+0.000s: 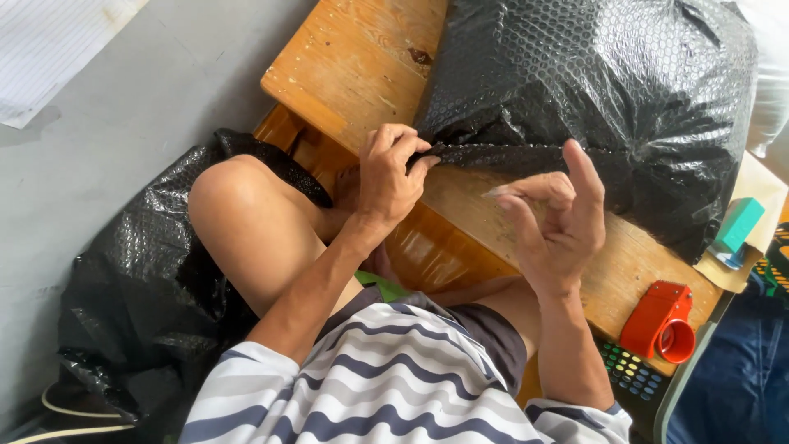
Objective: The person seals a black bubble mailer by folding the top edges and applying clear adhesive tape. They use a red tape dispenser to apply tape across the seam, then press the edges together to secure the package.
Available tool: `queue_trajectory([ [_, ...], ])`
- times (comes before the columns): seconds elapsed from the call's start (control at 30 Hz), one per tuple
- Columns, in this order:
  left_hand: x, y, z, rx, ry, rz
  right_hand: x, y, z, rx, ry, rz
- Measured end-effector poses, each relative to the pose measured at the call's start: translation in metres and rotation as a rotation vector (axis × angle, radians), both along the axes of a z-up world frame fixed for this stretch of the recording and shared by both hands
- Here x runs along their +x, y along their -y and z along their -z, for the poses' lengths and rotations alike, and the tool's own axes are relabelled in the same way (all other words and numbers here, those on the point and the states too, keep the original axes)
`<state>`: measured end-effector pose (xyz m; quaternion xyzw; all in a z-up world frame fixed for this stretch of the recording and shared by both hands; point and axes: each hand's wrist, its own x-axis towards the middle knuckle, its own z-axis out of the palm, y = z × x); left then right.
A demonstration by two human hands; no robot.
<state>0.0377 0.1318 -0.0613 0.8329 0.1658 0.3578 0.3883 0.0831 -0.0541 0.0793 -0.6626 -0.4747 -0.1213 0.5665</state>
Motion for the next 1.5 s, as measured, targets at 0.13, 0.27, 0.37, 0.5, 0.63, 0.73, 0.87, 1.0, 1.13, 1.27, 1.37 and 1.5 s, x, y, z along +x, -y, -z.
queue_trajectory([
  [0.13, 0.02, -0.023, -0.003, -0.086, -0.021, 0.112, 0.022, -0.019, 0.009, -0.08, -0.067, -0.082],
  [0.27, 0.028, -0.042, -0.002, -0.337, -0.072, 0.333, 0.041, -0.037, 0.01, -0.202, -0.14, -0.094],
  [0.37, 0.022, -0.046, -0.009, -0.418, -0.05, 0.4, 0.045, -0.052, 0.009, -0.289, -0.215, -0.098],
  [0.5, 0.019, -0.04, 0.001, -0.394, 0.025, 0.404, 0.052, -0.063, 0.017, -0.455, -0.298, -0.089],
  [0.63, 0.02, -0.035, 0.008, -0.425, 0.055, 0.398, 0.055, -0.066, 0.022, -0.527, -0.289, -0.083],
  [0.73, 0.018, -0.034, 0.004, -0.42, 0.081, 0.401, 0.057, -0.067, 0.025, -0.554, -0.276, -0.075],
  [0.87, 0.016, -0.034, 0.002, -0.431, 0.108, 0.418, 0.059, -0.068, 0.028, -0.559, -0.227, -0.058],
  [1.0, 0.017, -0.032, 0.003, -0.448, 0.118, 0.422, 0.062, -0.071, 0.031, -0.566, -0.179, -0.055],
  [1.13, 0.015, -0.031, 0.001, -0.459, 0.119, 0.417, 0.063, -0.071, 0.035, -0.56, -0.182, -0.048],
  [1.27, 0.017, -0.031, 0.006, -0.484, 0.128, 0.425, 0.065, -0.071, 0.041, -0.533, -0.145, -0.044],
  [1.37, 0.013, -0.031, 0.002, -0.475, 0.142, 0.428, 0.066, -0.07, 0.046, -0.516, -0.094, -0.043],
  [1.5, 0.009, -0.032, -0.004, -0.437, 0.155, 0.429, 0.066, -0.069, 0.051, -0.502, 0.002, -0.021],
])
